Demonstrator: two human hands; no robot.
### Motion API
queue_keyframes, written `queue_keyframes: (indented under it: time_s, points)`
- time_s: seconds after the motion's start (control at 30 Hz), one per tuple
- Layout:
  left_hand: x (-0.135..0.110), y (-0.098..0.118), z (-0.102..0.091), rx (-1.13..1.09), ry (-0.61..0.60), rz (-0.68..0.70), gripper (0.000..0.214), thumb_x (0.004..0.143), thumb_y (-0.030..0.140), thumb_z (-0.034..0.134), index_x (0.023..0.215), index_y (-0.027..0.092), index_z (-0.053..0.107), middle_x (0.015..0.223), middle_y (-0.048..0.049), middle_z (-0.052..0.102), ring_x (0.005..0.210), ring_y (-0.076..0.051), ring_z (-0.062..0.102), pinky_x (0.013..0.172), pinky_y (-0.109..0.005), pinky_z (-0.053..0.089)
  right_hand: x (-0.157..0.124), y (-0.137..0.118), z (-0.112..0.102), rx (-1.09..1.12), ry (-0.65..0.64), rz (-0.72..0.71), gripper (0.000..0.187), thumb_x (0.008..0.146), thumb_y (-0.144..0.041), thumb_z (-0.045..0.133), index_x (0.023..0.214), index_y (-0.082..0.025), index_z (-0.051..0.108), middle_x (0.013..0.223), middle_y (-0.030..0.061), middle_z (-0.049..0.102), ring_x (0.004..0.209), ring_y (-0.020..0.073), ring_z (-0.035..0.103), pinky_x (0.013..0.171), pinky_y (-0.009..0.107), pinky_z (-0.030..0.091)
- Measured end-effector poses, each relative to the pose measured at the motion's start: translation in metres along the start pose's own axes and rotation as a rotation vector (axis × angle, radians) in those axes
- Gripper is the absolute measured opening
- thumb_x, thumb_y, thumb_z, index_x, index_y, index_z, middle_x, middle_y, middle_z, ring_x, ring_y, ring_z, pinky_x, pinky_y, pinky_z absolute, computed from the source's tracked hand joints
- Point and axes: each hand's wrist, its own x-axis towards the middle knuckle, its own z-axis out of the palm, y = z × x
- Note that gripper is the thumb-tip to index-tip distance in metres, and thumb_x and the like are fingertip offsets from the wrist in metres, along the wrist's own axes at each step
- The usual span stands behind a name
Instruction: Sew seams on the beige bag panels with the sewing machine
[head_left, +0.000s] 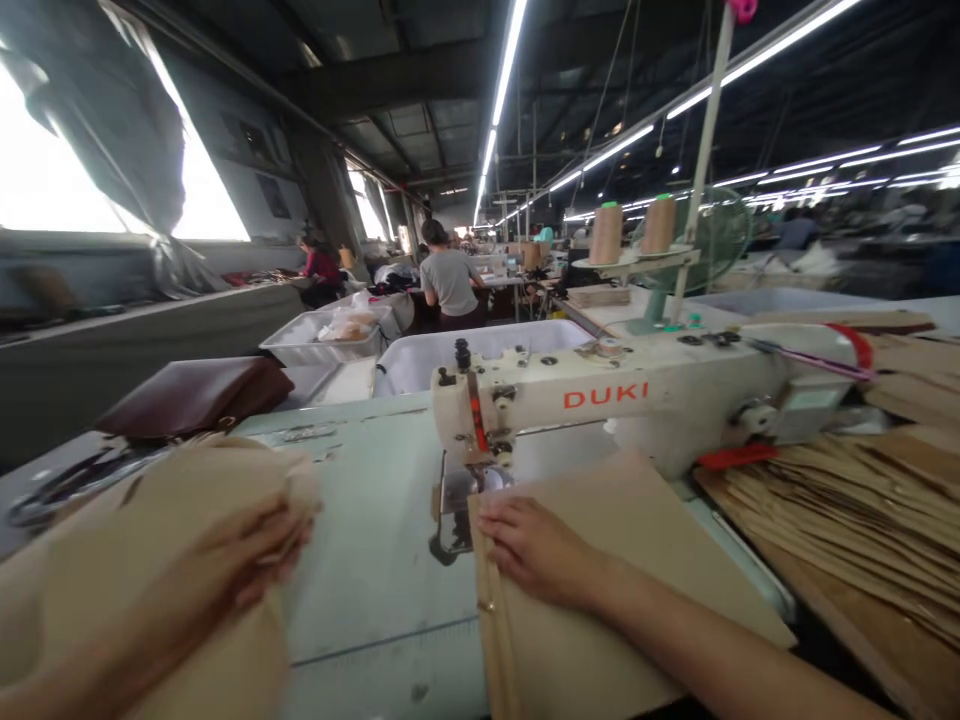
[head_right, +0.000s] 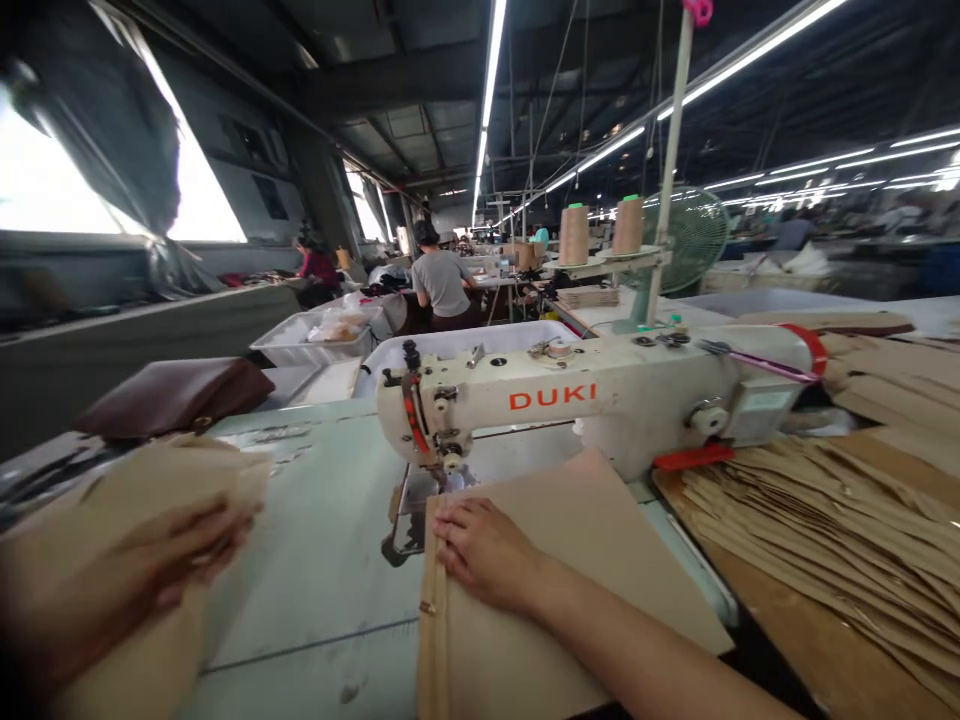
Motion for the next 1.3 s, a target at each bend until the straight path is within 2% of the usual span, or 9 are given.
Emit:
queue_keyframes:
  time_s: [0.13,0.27,0.33,0.4,0.57,0.7,0.87,1.1,1.3]
  points:
    - [-0.055,-0.062,0.117,-0.19,-0.45,-0.11,0.037,0.07,0.062,0.078,0.081,0.027,0.071,0.068,-0.0012,0.057,0.049,-0.012,0.051,0.044,-0.023,0.044,-0.002,-0.002,-0.002,-0.034,-0.011,0.009,0.044,0.097,-0.037,0.054,0.134,-0.014,0.058,0.134,0.0112,0.06,0.126,0.0242,0.052,0.112,0.04,0.038]
    - [-0.062,-0.059,0.15,0.006,-0.912,0.142,0.045,0.08,0.071,0.063,0.098,0.03,0.072,0.083,-0.0068,0.065,0.066,-0.021,0.066,0.055,-0.031,0.055,-0.003,-0.007,-0.005,-0.055,-0.026,0.016,0.036,0.094,-0.032,0.056,0.126,-0.015,0.061,0.127,0.0107,0.063,0.121,0.024,0.054,0.11,0.04,0.04]
    - [-0.043,-0.043,0.145,0.293,-0.832,0.444,0.039,0.088,0.064,0.057,0.097,0.03,0.073,0.095,-0.0075,0.068,0.077,-0.023,0.068,0.063,-0.031,0.058,-0.004,-0.008,-0.004,-0.043,-0.019,0.018,0.037,0.094,-0.031,0.054,0.126,-0.014,0.061,0.129,0.0111,0.062,0.123,0.024,0.053,0.112,0.04,0.038]
    - [-0.016,-0.035,0.138,0.534,-0.546,0.674,0.034,0.093,0.055,0.054,0.085,0.028,0.074,0.094,-0.006,0.069,0.082,-0.023,0.069,0.077,-0.034,0.058,-0.005,-0.008,-0.002,-0.021,0.01,0.022,0.042,0.096,-0.033,0.053,0.134,-0.014,0.057,0.136,0.0111,0.058,0.129,0.0238,0.049,0.115,0.04,0.034]
    - [0.024,-0.071,0.145,0.579,-0.168,0.697,0.047,0.094,0.046,0.048,0.132,0.02,0.057,0.134,-0.0179,0.056,0.13,-0.039,0.049,0.113,-0.066,0.027,-0.007,-0.009,0.002,-0.015,0.026,0.039,0.046,0.098,-0.036,0.052,0.139,-0.015,0.053,0.14,0.0098,0.056,0.134,0.0228,0.045,0.118,0.039,0.03]
    - [0.0,-0.096,0.157,0.543,-0.184,0.764,0.044,0.1,0.037,0.038,0.144,0.03,0.045,0.152,-0.0101,0.043,0.139,-0.029,0.043,0.112,-0.052,0.039,-0.006,-0.009,0.001,-0.041,0.025,0.02,0.043,0.097,-0.029,0.049,0.137,-0.015,0.054,0.138,0.0119,0.057,0.132,0.0229,0.047,0.117,0.041,0.032]
    - [-0.021,-0.087,0.162,0.653,-0.287,1.029,0.055,0.096,0.035,0.052,0.149,0.035,0.038,0.157,-0.0058,0.034,0.14,-0.029,0.04,0.111,-0.044,0.043,-0.01,-0.01,-0.001,-0.029,0.005,0.009,0.038,0.095,-0.028,0.049,0.13,-0.016,0.059,0.137,0.0131,0.057,0.134,0.0251,0.045,0.117,0.044,0.032]
    - [-0.004,-0.08,0.182,0.818,-0.278,1.047,0.046,0.099,0.033,0.047,0.146,0.029,0.045,0.143,-0.0062,0.055,0.131,-0.025,0.052,0.117,-0.05,0.031,-0.026,-0.021,-0.013,-0.041,-0.019,0.063,0.035,0.092,-0.021,0.048,0.124,-0.021,0.06,0.129,0.0072,0.061,0.127,0.0213,0.048,0.118,0.038,0.026]
    - [0.028,-0.049,0.192,0.817,-0.116,0.966,0.025,0.097,0.032,0.047,0.103,0.023,0.069,0.11,-0.0092,0.07,0.109,-0.029,0.062,0.106,-0.053,0.041,-0.017,-0.02,-0.017,-0.008,-0.036,0.081,0.037,0.09,-0.021,0.049,0.125,-0.021,0.059,0.13,0.0069,0.059,0.129,0.0212,0.045,0.119,0.036,0.024]
